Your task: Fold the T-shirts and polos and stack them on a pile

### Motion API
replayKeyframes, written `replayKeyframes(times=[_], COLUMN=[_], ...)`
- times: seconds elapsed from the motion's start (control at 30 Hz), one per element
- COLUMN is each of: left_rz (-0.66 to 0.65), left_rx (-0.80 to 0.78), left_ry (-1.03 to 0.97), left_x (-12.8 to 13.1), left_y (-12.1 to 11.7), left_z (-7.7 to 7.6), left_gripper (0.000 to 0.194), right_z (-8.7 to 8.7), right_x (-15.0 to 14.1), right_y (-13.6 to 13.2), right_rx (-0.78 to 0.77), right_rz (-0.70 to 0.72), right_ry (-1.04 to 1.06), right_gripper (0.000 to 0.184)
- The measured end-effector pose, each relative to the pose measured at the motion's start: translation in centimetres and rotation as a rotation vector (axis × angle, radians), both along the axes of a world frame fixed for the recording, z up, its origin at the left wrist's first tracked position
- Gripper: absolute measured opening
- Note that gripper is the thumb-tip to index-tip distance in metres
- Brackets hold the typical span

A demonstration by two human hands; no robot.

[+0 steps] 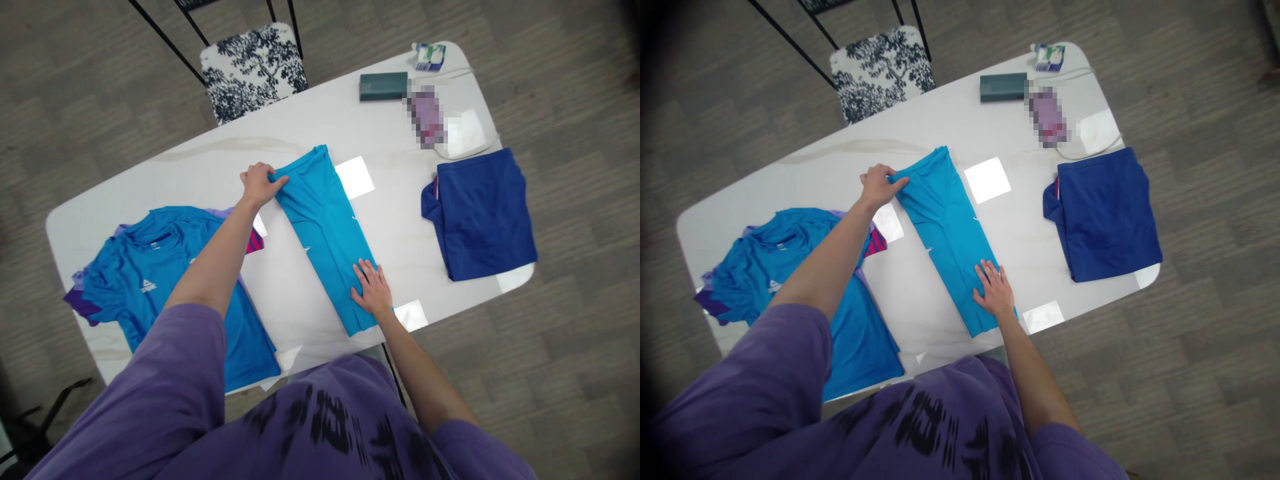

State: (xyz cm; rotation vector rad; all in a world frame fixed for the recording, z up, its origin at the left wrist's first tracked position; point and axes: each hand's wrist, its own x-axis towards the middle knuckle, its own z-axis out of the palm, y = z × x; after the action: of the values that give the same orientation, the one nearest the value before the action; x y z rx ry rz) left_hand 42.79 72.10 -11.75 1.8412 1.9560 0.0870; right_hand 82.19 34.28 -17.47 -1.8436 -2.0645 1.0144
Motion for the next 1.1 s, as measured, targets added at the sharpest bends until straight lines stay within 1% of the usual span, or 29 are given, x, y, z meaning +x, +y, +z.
replayKeyframes(times=[0.07, 0.13, 0.2, 0.27, 0.33, 0.4, 0.43, 0.47, 0.5, 0.57, 0.6, 0.67, 0.73, 0.8, 0.87, 0.9, 1.0, 1.07, 1.1], left_rz=[-0.003, -0.005, 0.009, 0.027, 0.043, 0.046, 0.027, -0.02, -0.094, -0.276, -0.345, -0.403, -0.413, -0.459, -0.509, -0.515, -0.458, -0.433, -0.44], left_rx=[0.011, 0.006, -0.004, -0.007, 0.03, 0.124, 0.174, 0.213, 0.233, 0.214, 0.183, 0.128, 0.105, 0.104, 0.123, 0.135, 0.139, 0.112, 0.102], left_ry=[-0.054, -0.083, -0.063, -0.035, -0.01, 0.016, 0.021, 0.012, -0.013, -0.093, -0.127, -0.165, -0.176, -0.191, -0.208, -0.211, -0.196, -0.176, -0.168], left_x=[-0.4, -0.6, -0.7, -0.9, -0.9, -0.1, 0.7, 1.8, 3.1, 6.2, 7.7, 10.2, 11.5, 11.6, 10.9, 10.3, 8.6, 7.7, 7.4], left_y=[-0.2, -0.3, -0.1, 0.2, 0.3, -0.2, -0.7, -1.4, -2.2, -3.7, -4.3, -4.6, -3.9, -2.6, -1.4, -1.0, -0.7, -0.5, -0.3], left_z=[0.0, -0.2, -0.4, -0.6, -0.6, -0.4, -0.4, -0.4, -0.4, -0.9, -1.3, -2.2, -3.3, -4.0, -4.4, -4.4, -4.3, -4.5, -4.7], left_gripper=[0.053, 0.056, 0.056, 0.051, 0.05, 0.057, 0.058, 0.058, 0.056, 0.054, 0.056, 0.065, 0.076, 0.081, 0.08, 0.078, 0.074, 0.077, 0.08], right_z=[-0.4, -0.6, -0.8, -0.8, -0.7, -0.6, -0.6, -0.6, -0.6, -0.6, -0.6, -0.6, -0.7, -0.8, -0.8, -0.8, -0.9, -1.1, -1.2], right_x=[0.0, 0.0, 0.0, 0.0, -0.1, -0.1, -0.1, -0.2, -0.2, -0.2, -0.2, -0.3, -0.2, -0.2, -0.3, -0.3, -0.2, -0.2, -0.1], right_y=[-0.2, -0.4, -0.5, -0.4, -0.4, -0.3, -0.3, -0.3, -0.3, -0.3, -0.2, -0.2, -0.2, -0.2, -0.2, -0.2, -0.2, -0.3, -0.4], right_rx=[0.064, 0.095, 0.107, 0.103, 0.09, 0.083, 0.084, 0.085, 0.084, 0.079, 0.076, 0.075, 0.074, 0.068, 0.053, 0.043, 0.03, 0.047, 0.058], right_rz=[-0.004, 0.01, 0.023, 0.025, 0.019, 0.009, 0.004, -0.001, -0.007, -0.01, -0.009, -0.004, -0.001, 0.001, 0.006, 0.009, 0.014, 0.019, 0.025], right_ry=[-0.004, -0.017, -0.028, -0.037, -0.045, -0.041, -0.032, -0.021, -0.012, -0.009, -0.015, -0.032, -0.043, -0.049, -0.053, -0.055, -0.057, -0.056, -0.058], right_gripper=[0.096, 0.094, 0.094, 0.094, 0.095, 0.094, 0.092, 0.091, 0.089, 0.089, 0.091, 0.095, 0.097, 0.096, 0.094, 0.094, 0.098, 0.099, 0.098])
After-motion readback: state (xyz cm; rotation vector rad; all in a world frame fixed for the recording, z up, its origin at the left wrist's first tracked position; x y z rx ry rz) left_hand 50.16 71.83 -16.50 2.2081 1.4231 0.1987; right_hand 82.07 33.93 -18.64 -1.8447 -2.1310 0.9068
